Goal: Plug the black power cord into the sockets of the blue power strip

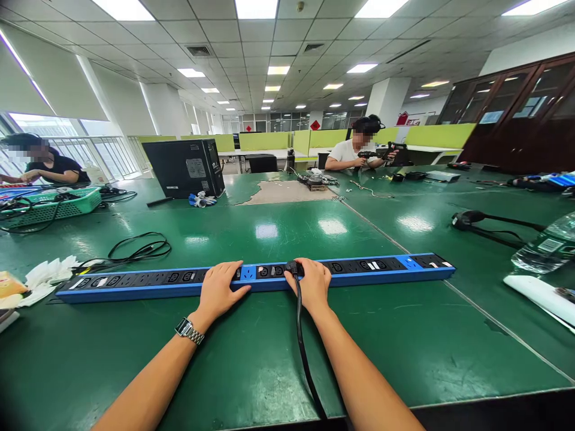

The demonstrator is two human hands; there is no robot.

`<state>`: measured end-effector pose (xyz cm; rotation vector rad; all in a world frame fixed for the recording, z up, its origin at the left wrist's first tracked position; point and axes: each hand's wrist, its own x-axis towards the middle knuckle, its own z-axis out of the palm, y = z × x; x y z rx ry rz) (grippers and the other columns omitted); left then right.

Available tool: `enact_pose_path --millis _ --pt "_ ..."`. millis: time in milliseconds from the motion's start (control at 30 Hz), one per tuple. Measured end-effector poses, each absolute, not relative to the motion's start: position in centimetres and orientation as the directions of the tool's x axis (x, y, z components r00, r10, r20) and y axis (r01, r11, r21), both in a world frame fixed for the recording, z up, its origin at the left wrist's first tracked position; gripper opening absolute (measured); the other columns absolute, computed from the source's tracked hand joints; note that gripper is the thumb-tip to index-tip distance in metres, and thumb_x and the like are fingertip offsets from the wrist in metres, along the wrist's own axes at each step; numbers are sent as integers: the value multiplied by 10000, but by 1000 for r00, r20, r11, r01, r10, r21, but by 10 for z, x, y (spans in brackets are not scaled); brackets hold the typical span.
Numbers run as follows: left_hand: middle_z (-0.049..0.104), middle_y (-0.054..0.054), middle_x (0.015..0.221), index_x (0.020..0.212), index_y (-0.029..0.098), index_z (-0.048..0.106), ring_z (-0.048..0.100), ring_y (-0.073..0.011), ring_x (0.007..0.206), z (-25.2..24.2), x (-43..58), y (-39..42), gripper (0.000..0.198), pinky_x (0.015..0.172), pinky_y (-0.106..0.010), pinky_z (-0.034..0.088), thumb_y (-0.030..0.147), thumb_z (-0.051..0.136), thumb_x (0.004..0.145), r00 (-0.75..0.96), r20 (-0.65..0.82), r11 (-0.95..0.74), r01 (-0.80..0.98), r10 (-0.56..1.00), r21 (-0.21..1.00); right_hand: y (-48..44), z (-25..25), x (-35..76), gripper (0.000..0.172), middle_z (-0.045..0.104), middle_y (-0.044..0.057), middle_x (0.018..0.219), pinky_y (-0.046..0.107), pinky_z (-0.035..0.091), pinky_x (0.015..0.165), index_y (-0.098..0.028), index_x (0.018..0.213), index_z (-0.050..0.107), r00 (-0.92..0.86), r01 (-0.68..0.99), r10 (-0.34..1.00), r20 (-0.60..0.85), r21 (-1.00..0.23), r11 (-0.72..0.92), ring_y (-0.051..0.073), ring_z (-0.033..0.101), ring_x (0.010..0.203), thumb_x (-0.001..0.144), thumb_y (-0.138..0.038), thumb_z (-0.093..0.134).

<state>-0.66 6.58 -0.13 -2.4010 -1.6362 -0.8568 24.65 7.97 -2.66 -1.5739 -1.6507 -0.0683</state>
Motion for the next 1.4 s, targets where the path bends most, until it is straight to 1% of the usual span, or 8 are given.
enact_pose_path --millis 400,1400 --pt "634 -77 1243 1282 257 532 539 -273 1165 -2 -7 67 526 1023 -450 360 413 673 801 267 515 -427 877 814 221 79 -26 247 300 708 77 1022 451 313 946 -235 1015 625 132 849 798 589 -482 215 289 583 1024 795 -438 594" --pt "640 -65 1237 1256 251 540 545 -270 1168 -2 -6 66 503 1023 -447 365 410 678 800 267 518 -426 879 812 215 79 -26 247 315 705 82 1028 458 312 955 -224 1025 625 134 850 799 587 -482 212 291 573 1041 799 -442 606"
